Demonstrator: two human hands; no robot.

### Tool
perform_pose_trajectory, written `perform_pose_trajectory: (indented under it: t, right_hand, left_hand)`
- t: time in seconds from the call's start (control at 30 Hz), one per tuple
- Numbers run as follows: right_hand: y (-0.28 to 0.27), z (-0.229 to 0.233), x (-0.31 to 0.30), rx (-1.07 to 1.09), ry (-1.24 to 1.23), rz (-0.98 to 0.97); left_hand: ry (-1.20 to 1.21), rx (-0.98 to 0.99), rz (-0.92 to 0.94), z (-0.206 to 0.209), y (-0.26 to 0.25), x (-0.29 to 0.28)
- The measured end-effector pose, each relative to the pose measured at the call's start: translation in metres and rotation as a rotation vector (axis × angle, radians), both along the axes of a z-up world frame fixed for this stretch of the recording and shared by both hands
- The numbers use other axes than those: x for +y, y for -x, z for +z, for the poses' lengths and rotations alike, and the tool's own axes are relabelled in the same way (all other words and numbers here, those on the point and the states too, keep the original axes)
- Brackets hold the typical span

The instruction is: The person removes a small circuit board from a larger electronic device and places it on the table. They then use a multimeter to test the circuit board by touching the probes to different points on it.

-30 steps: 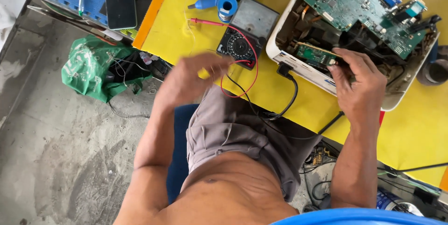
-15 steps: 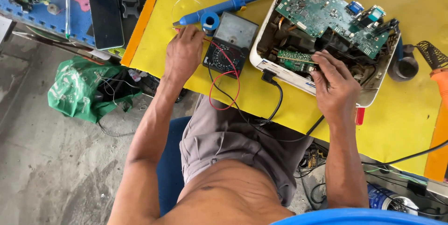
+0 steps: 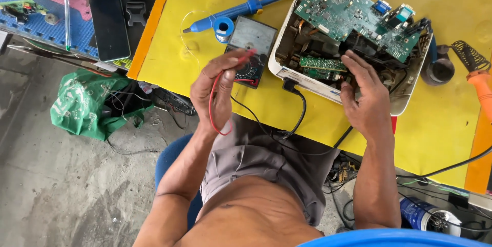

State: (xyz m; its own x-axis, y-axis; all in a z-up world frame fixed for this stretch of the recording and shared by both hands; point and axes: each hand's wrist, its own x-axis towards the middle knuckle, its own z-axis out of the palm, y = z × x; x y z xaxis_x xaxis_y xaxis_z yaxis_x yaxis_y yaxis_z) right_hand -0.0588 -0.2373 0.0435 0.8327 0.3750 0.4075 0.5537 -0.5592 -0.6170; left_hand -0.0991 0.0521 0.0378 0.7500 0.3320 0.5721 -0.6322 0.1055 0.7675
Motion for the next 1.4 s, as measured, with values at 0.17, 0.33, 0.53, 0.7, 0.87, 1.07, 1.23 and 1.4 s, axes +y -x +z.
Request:
perform_pose_trajectory:
  t: [0.17,0.33,0.53,0.7,0.87,1.07,1.23,1.4]
  right_hand:
    - [0.000,-0.010,-0.005,-0.219,-0.045,-0.012]
    - [0.045,-0.018,-0.021,-0.492,-0.171,-0.097]
    - [0.113,-0.095,-0.039,-0.304,-0.143,-0.188]
    - [0.130,-0.057,-0.043,-0.159,0.363,-0.397]
    - [0.113,-0.066,-0.062,-0.120,0.568,-0.283]
    - [0.111,-0.118,-0.105,-0.349,0.369,-0.132]
    - [0.065,-0.120,-0.090,-0.546,-0.151,-0.028]
    - [0.000,-0.080,-0.034,-0.789,-0.096,-0.143]
  left_hand:
    - [0.094,0.103,-0.043,-0.022,0.007,-0.007]
    - [0.262,0.193,-0.169,-0.024,0.014,-0.012]
    - [0.303,0.213,-0.227,-0.026,0.015,-0.024]
    - [0.264,0.196,-0.292,-0.023,0.015,-0.037]
    - [0.185,0.157,-0.321,-0.016,0.005,-0.056]
    - [0.194,0.119,-0.315,-0.024,-0.001,-0.067]
    - [0.221,0.133,-0.326,-0.031,-0.008,-0.077]
    - [-0.331,0.081,0.022,-0.026,-0.019,-0.075]
